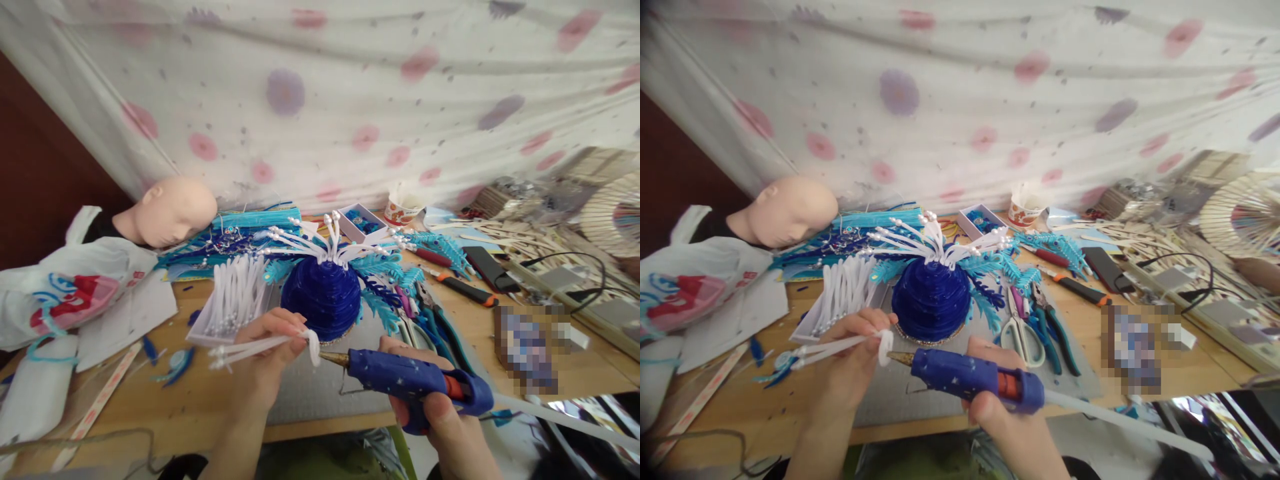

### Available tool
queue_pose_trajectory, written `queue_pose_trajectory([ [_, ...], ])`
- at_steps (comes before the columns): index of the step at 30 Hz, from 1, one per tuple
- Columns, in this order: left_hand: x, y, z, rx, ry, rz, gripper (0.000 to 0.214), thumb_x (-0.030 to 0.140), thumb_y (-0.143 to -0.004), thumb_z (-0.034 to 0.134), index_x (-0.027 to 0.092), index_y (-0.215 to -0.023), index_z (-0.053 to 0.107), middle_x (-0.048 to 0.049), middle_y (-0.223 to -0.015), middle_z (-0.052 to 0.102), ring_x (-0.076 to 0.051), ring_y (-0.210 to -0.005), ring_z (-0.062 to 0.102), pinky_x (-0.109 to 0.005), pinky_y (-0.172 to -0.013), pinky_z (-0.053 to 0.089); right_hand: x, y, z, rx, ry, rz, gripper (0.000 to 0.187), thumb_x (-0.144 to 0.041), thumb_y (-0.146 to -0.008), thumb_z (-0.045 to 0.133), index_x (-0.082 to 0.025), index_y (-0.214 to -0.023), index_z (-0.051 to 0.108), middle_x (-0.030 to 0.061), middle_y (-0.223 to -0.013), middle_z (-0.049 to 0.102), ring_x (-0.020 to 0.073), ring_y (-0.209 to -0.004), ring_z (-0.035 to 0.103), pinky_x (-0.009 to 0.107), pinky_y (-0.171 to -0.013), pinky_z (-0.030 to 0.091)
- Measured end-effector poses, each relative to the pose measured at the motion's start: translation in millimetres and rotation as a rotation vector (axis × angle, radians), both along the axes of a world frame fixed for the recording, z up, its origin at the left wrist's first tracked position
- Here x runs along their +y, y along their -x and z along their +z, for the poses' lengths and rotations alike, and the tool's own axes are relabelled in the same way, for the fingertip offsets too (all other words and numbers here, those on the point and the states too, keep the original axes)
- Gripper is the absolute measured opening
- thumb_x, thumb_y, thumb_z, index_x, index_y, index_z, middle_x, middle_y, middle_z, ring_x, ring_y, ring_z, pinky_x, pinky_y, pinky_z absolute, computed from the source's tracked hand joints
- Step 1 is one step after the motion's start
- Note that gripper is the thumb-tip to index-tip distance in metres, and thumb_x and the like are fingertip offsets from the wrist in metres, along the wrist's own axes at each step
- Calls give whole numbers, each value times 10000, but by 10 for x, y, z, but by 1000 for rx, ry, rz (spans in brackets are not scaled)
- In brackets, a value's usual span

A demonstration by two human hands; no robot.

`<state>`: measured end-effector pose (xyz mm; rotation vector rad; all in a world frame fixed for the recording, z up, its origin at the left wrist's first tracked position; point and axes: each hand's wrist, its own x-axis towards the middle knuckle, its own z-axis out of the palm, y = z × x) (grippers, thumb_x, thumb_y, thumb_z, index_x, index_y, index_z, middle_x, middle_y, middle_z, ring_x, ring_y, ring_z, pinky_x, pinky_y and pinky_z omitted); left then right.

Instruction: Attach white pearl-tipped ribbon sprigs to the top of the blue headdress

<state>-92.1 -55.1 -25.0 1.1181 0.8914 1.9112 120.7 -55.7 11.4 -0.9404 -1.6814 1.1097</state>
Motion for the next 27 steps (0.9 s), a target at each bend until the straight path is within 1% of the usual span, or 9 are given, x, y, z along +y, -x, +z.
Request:
queue_pose_trajectory([
  [3,-8,9,-6,-22,8,10,117,307,-709,883,262,-724,775,0,-715,737,-137,-706,689,-311,-798,612,13,-23,-16,38,6,89,638,-785,-853,496,-224,-563,585,0,-461,505,172,-494,497,310,-536,403],
  [6,-10,9,-7,-29,11,1,110,306,-715,879,264,-725,778,3,-714,735,-132,-703,686,-306,-803,608,22,-11,4,64,55,93,617,-776,-852,507,-227,-610,653,18,-530,568,188,-544,530,315,-564,420],
  [8,-8,2,-7,-34,8,-21,103,302,-724,873,262,-731,779,5,-701,725,-130,-693,683,-311,-809,604,29,13,30,72,97,100,636,-788,-844,493,-233,-599,682,44,-596,611,214,-608,575,329,-597,436],
  [10,-5,-7,-10,-43,7,-39,106,307,-725,871,256,-735,778,3,-679,706,-137,-684,680,-326,-805,603,38,37,51,68,129,89,654,-801,-834,485,-236,-570,684,57,-624,623,232,-645,596,339,-618,440],
  [13,-4,-11,-25,-51,6,-50,117,323,-720,872,257,-730,775,0,-662,695,-147,-679,677,-338,-786,609,48,58,53,53,154,42,654,-809,-818,501,-234,-557,670,45,-587,601,204,-570,549,331,-577,410],
  [16,-5,-5,-48,-59,-2,-71,96,305,-731,867,269,-744,779,6,-688,715,-134,-691,678,-322,-811,609,45,63,37,54,155,38,646,-805,-818,510,-233,-552,650,32,-544,567,180,-508,501,318,-515,369],
  [21,-1,-4,-87,-91,-25,-89,61,258,-769,841,269,-788,784,10,-750,735,-119,-760,689,-279,-846,594,20,59,35,63,113,34,650,-802,-826,512,-236,-522,615,24,-499,542,183,-509,507,329,-549,421],
  [25,4,-6,-108,-130,-3,-93,72,248,-760,848,269,-785,783,16,-767,741,-110,-766,695,-268,-855,596,12,42,31,116,108,62,641,-784,-825,544,-220,-526,598,-1,-487,520,142,-457,450,303,-518,388],
  [27,4,-1,-113,-141,-6,-94,76,243,-757,850,265,-785,782,17,-771,742,-108,-770,699,-263,-856,597,10,32,26,122,96,74,636,-776,-828,549,-217,-527,590,-3,-492,508,144,-473,455,301,-529,381],
])
